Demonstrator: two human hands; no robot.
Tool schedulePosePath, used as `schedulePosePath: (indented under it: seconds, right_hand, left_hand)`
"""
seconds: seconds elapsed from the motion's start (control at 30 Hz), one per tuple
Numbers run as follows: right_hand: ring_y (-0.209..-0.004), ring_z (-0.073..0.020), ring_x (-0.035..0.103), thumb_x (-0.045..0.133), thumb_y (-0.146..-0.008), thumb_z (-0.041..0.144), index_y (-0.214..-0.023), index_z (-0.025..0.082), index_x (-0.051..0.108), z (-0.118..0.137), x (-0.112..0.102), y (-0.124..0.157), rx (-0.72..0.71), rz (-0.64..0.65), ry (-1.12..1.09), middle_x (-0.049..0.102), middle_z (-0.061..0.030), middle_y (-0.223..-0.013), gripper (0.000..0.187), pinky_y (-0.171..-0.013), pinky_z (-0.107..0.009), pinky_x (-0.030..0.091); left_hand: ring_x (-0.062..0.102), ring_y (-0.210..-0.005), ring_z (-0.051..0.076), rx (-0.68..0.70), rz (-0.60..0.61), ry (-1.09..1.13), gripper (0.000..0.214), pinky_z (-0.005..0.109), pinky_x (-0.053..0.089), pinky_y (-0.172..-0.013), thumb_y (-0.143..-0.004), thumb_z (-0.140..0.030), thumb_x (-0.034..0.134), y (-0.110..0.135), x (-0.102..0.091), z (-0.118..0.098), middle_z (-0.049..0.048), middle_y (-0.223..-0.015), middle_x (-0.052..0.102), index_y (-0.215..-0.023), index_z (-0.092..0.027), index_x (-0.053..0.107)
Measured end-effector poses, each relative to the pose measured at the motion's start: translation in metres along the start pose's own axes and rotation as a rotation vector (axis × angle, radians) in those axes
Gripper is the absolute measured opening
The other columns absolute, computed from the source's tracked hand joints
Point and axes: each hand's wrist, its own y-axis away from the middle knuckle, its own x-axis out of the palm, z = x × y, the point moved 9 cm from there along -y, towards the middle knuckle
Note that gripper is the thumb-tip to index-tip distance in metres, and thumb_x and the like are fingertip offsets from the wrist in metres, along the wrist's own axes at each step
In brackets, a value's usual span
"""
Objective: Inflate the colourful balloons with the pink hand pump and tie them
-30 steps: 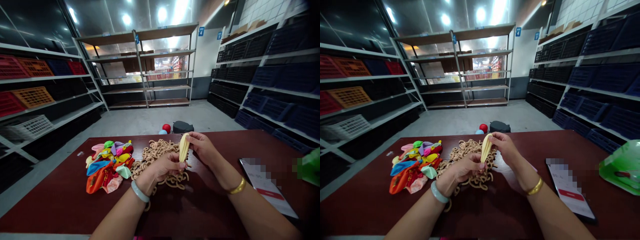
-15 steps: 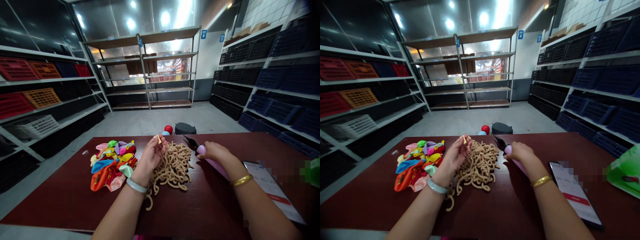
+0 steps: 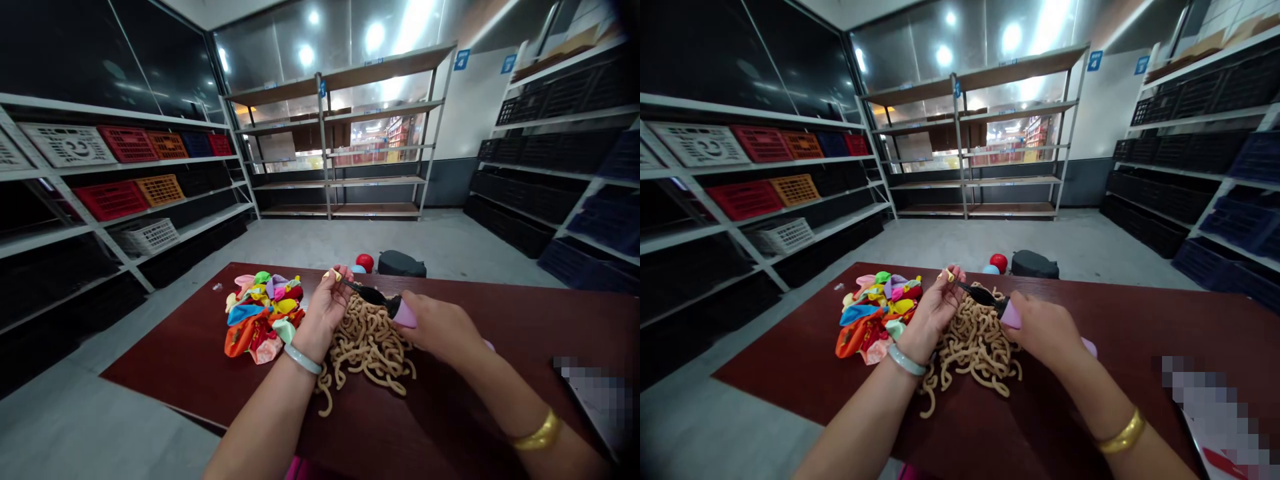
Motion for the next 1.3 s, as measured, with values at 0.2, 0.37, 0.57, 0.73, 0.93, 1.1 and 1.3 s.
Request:
schedulePosePath:
  seconds: [0.2, 0.37, 0.57, 0.73, 0.93, 1.1, 1.3]
  right_hand:
    - [-0.085, -0.0276, 0.065, 0.054, -0.078, 0.051, -0.103, 0.023, 0.052, -0.003, -0.002, 0.001, 0.019, -0.011, 0.007, 0.068, -0.0094, -0.094, 0.038, -0.061, -0.032, 0.039]
    - [-0.085, -0.0274, 0.065, 0.053, -0.079, 0.051, -0.097, 0.023, 0.051, -0.002, -0.003, 0.001, 0.023, -0.009, -0.007, 0.068, -0.0081, -0.091, 0.033, -0.059, -0.031, 0.037]
    - [-0.085, -0.0268, 0.065, 0.054, -0.078, 0.049, -0.098, 0.024, 0.05, 0.001, -0.001, 0.001, 0.006, -0.008, -0.015, 0.068, -0.0075, -0.093, 0.033, -0.059, -0.031, 0.037]
    - [-0.086, -0.027, 0.065, 0.053, -0.079, 0.049, -0.102, 0.024, 0.05, 0.0, -0.002, 0.0, 0.001, -0.021, -0.032, 0.068, -0.0071, -0.096, 0.034, -0.059, -0.031, 0.036]
    - [-0.086, -0.0259, 0.065, 0.056, -0.077, 0.048, -0.1, 0.024, 0.051, 0.0, -0.001, -0.001, 0.008, -0.001, -0.082, 0.068, -0.0067, -0.096, 0.033, -0.059, -0.03, 0.036]
    - [-0.085, -0.0265, 0.064, 0.052, -0.079, 0.051, -0.101, 0.024, 0.051, -0.003, -0.003, 0.0, 0.007, -0.025, -0.065, 0.068, -0.0075, -0.096, 0.035, -0.059, -0.031, 0.036]
    - [-0.085, -0.0272, 0.065, 0.049, -0.081, 0.054, -0.103, 0.023, 0.05, -0.005, -0.005, 0.001, -0.006, -0.045, -0.03, 0.067, -0.0075, -0.098, 0.038, -0.059, -0.032, 0.036]
  left_hand:
    - [0.067, -0.083, 0.015, 0.059, 0.075, -0.122, 0.015, 0.028, 0.053, -0.083, -0.081, -0.014, 0.064, 0.003, 0.008, 0.003, 0.0069, -0.092, 0.068, -0.095, -0.014, 0.06]
    - [0.066, -0.084, 0.013, 0.138, 0.079, -0.269, 0.019, 0.026, 0.05, -0.082, -0.079, -0.019, 0.067, 0.007, 0.012, 0.006, 0.0059, -0.092, 0.067, -0.096, -0.015, 0.059]
    - [0.066, -0.088, 0.015, 0.212, 0.093, -0.366, 0.029, 0.028, 0.049, -0.083, -0.074, -0.022, 0.072, 0.011, 0.015, 0.008, 0.0072, -0.096, 0.069, -0.099, -0.014, 0.058]
    - [0.065, -0.09, 0.015, 0.274, 0.102, -0.403, 0.043, 0.028, 0.05, -0.082, -0.072, -0.023, 0.074, 0.017, 0.021, 0.0, 0.0077, -0.101, 0.069, -0.11, -0.018, 0.055]
    - [0.066, -0.09, 0.015, 0.312, 0.083, -0.396, 0.057, 0.028, 0.049, -0.083, -0.07, -0.021, 0.075, 0.023, 0.025, -0.002, 0.006, -0.1, 0.07, -0.121, -0.021, 0.051]
    - [0.065, -0.096, 0.017, 0.195, 0.102, -0.359, 0.031, 0.028, 0.048, -0.087, -0.071, -0.021, 0.074, 0.015, 0.02, 0.012, 0.0084, -0.099, 0.07, -0.098, -0.014, 0.061]
    - [0.065, -0.096, 0.018, 0.103, 0.102, -0.373, 0.027, 0.028, 0.048, -0.084, -0.07, -0.026, 0.075, 0.019, 0.02, 0.02, 0.009, -0.099, 0.07, -0.091, -0.014, 0.063]
